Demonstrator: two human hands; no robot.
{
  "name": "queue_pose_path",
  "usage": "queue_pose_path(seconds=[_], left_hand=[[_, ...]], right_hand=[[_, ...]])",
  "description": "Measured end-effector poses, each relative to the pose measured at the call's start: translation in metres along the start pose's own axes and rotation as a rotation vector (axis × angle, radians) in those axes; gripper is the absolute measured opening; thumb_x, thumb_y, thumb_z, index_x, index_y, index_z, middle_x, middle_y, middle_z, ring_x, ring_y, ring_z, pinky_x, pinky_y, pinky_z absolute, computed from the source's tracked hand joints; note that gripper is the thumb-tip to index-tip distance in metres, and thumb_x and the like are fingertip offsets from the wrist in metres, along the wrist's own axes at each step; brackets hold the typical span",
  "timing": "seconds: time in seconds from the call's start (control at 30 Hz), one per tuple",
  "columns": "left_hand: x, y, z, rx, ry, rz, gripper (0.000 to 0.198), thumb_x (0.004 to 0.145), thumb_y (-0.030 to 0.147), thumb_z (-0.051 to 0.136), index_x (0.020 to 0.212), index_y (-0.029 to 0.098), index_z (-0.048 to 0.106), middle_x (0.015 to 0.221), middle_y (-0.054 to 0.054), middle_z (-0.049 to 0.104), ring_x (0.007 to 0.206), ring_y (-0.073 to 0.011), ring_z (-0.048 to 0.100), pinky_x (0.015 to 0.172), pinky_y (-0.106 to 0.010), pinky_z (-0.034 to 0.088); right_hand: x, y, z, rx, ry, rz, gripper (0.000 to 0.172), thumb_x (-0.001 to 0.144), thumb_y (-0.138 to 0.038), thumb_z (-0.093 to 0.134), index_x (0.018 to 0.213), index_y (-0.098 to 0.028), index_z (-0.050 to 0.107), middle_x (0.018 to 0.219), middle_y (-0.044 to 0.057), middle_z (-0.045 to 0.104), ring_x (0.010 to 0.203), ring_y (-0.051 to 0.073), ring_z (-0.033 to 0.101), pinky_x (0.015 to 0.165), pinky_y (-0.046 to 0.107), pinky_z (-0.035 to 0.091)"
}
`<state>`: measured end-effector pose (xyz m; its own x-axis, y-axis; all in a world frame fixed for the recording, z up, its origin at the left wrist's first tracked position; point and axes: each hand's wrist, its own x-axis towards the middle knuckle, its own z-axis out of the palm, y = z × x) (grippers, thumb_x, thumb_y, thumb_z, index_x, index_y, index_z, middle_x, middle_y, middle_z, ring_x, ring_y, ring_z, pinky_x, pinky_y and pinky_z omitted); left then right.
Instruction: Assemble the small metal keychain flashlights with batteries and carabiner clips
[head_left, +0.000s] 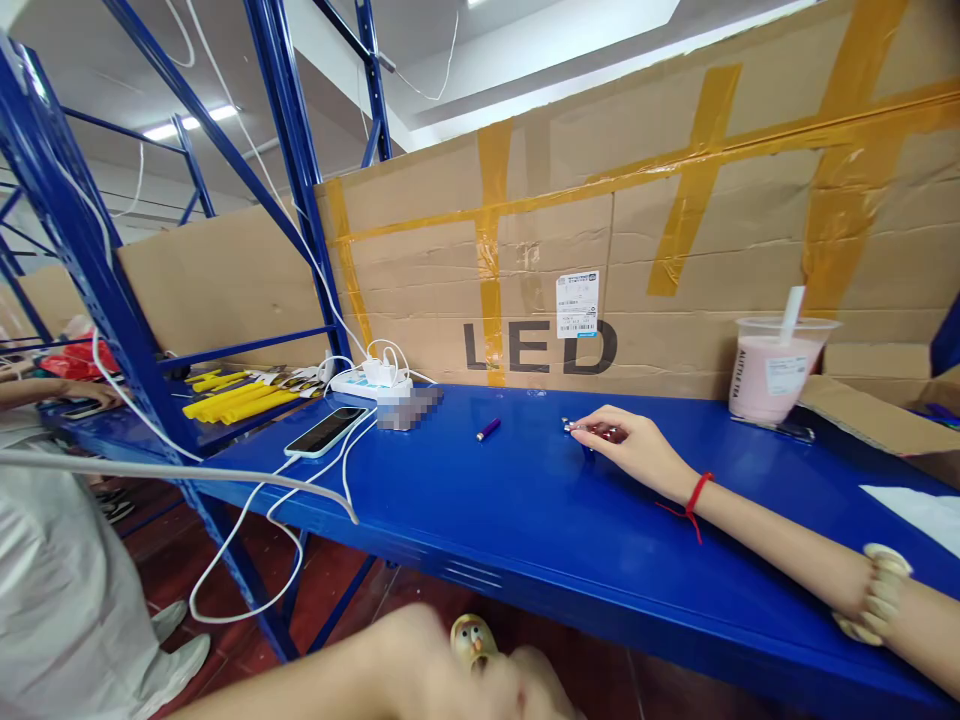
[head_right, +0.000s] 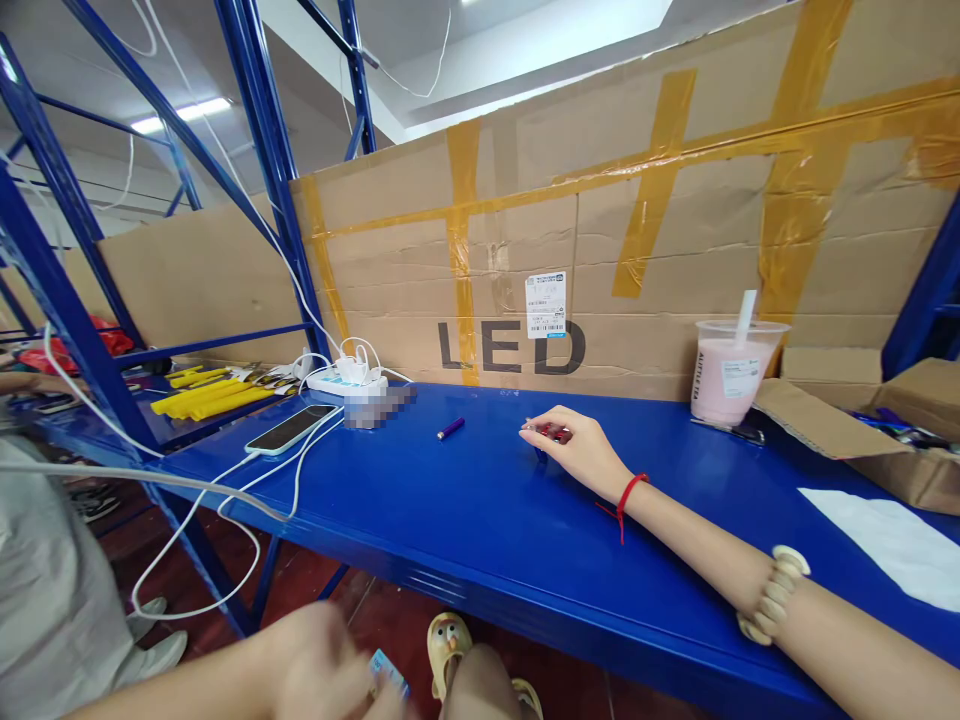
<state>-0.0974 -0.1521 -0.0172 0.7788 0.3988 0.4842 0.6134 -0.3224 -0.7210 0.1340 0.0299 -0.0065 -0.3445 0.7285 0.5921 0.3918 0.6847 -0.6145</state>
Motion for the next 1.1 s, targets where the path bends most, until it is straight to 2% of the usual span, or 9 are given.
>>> queue_pose_path(seconds=[0.1, 0.17, 0.27, 0.33, 0.5, 0.63, 0.8, 0.93, 1.1], left_hand=[[0.059, -0.001, 0.024, -0.402, 0.215, -0.019, 0.026, 0.077, 0.034, 0.046, 0.102, 0.030, 0.048, 0.096, -0.001, 0.058, 0.076, -0.0149, 0.055, 0.061, -0.030, 0.047], [0.097, -0.010, 0.047, -0.664, 0.239, -0.328, 0.043, 0.074, 0.029, 0.050, 0.114, 0.019, 0.039, 0.108, -0.009, 0.053, 0.095, -0.0192, 0.052, 0.077, -0.034, 0.047], [0.137, -0.020, 0.083, -0.884, 0.137, -0.567, 0.066, 0.064, 0.035, 0.059, 0.120, 0.012, 0.030, 0.114, -0.015, 0.046, 0.105, -0.0253, 0.047, 0.084, -0.040, 0.044], [0.151, -0.022, 0.102, -0.911, 0.046, -0.570, 0.054, 0.064, 0.036, 0.059, 0.109, 0.013, 0.041, 0.106, -0.012, 0.050, 0.099, -0.0248, 0.049, 0.081, -0.039, 0.044], [0.155, -0.018, 0.127, -0.841, -0.001, -0.484, 0.022, 0.072, 0.036, 0.054, 0.081, 0.016, 0.055, 0.086, -0.006, 0.056, 0.086, -0.0200, 0.053, 0.078, -0.034, 0.044], [0.146, -0.020, 0.136, -0.952, -0.092, -0.459, 0.030, 0.083, 0.041, 0.044, 0.073, 0.019, 0.061, 0.081, -0.002, 0.059, 0.082, -0.0163, 0.054, 0.070, -0.027, 0.044], [0.141, -0.038, 0.143, -0.974, -0.083, -0.596, 0.025, 0.081, 0.037, 0.046, 0.074, 0.021, 0.065, 0.082, 0.000, 0.062, 0.076, -0.0146, 0.056, 0.062, -0.024, 0.041], [0.142, -0.046, 0.150, -1.027, -0.056, -0.771, 0.022, 0.081, 0.034, 0.046, 0.090, 0.021, 0.062, 0.081, 0.001, 0.064, 0.069, -0.0136, 0.056, 0.060, -0.024, 0.041], [0.140, -0.033, 0.145, -1.004, -0.051, -0.688, 0.018, 0.084, 0.031, 0.041, 0.092, 0.021, 0.055, 0.085, 0.001, 0.062, 0.072, -0.0135, 0.057, 0.060, -0.023, 0.041]], right_hand=[[0.001, 0.001, -0.001, 0.004, 0.040, -0.025, 0.038, 0.073, -0.052, 0.056, 0.081, -0.017, 0.068, 0.084, 0.007, 0.063, 0.069, 0.015, 0.057, 0.060, 0.026, 0.046], [0.002, 0.002, -0.003, 0.014, 0.120, -0.030, 0.037, 0.073, -0.052, 0.056, 0.082, -0.017, 0.067, 0.082, 0.006, 0.063, 0.066, 0.014, 0.056, 0.058, 0.026, 0.046], [0.004, 0.004, -0.007, 0.003, 0.256, -0.029, 0.035, 0.073, -0.050, 0.057, 0.082, -0.017, 0.066, 0.080, 0.005, 0.063, 0.059, 0.012, 0.054, 0.055, 0.025, 0.045], [0.005, 0.006, -0.008, -0.013, 0.300, -0.032, 0.035, 0.072, -0.050, 0.058, 0.081, -0.017, 0.066, 0.079, 0.005, 0.063, 0.058, 0.012, 0.054, 0.053, 0.025, 0.044], [0.005, 0.009, -0.008, -0.027, 0.286, -0.039, 0.033, 0.069, -0.048, 0.061, 0.076, -0.016, 0.066, 0.074, 0.005, 0.063, 0.062, 0.014, 0.055, 0.053, 0.025, 0.045], [0.005, 0.007, -0.007, -0.033, 0.200, 0.002, 0.030, 0.072, -0.044, 0.060, 0.082, -0.017, 0.067, 0.076, 0.004, 0.064, 0.064, 0.013, 0.055, 0.055, 0.024, 0.044], [0.006, 0.008, -0.015, -0.117, 0.110, 0.019, 0.031, 0.077, -0.042, 0.055, 0.095, -0.019, 0.064, 0.087, 0.004, 0.064, 0.072, 0.014, 0.057, 0.060, 0.025, 0.045], [0.005, 0.018, -0.022, -0.394, -0.021, -0.002, 0.025, 0.075, -0.043, 0.057, 0.088, -0.024, 0.067, 0.087, 0.003, 0.063, 0.075, 0.016, 0.056, 0.064, 0.028, 0.044], [0.002, 0.028, -0.022, -0.497, -0.105, 0.037, 0.032, 0.072, -0.049, 0.057, 0.091, -0.026, 0.068, 0.083, 0.002, 0.063, 0.071, 0.015, 0.056, 0.061, 0.027, 0.044]])
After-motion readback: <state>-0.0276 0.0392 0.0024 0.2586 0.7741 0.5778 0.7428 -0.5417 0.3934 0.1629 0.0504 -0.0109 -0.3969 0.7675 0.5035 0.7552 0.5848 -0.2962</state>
